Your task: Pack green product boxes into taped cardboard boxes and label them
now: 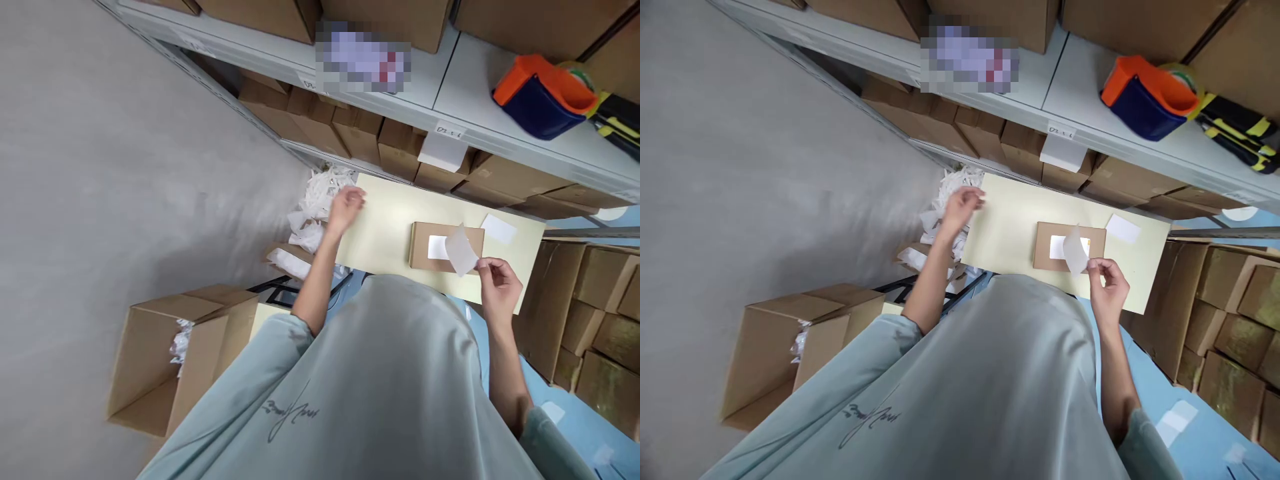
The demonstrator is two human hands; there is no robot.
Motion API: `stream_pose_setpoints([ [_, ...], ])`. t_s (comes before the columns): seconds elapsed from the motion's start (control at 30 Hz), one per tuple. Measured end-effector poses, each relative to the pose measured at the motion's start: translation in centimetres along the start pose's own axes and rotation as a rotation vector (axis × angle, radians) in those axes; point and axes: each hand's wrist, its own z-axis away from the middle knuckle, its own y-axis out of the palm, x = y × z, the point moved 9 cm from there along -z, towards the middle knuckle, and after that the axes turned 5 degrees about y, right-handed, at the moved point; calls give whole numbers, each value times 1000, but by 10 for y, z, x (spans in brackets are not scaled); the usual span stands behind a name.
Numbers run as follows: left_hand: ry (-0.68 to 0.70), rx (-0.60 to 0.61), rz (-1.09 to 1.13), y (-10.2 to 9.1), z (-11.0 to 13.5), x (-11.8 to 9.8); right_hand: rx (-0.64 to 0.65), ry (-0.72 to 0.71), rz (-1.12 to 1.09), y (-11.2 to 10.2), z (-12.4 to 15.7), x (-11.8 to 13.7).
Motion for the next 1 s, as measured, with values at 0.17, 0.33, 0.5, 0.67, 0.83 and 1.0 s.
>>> stream_pose_setpoints([
  [0.17,-207,447,485,170,139,-8,103,-416,174,8,9,29],
  [0.33,-265,230,536,203,190,-3,323,-713,344,29,36,18],
  [0.5,-215,107,419,198,202,6,546,-753,427,36,51,-10],
  [0.67,-80,90,230,188,218,3,556,-641,203,1,28,-12],
  [0.83,34,166,114,183,231,-6,350,-538,156,-39,-18,-8],
  [1.0,167,275,-22,187,245,-27,436,-642,233,-33,-19,-10],
])
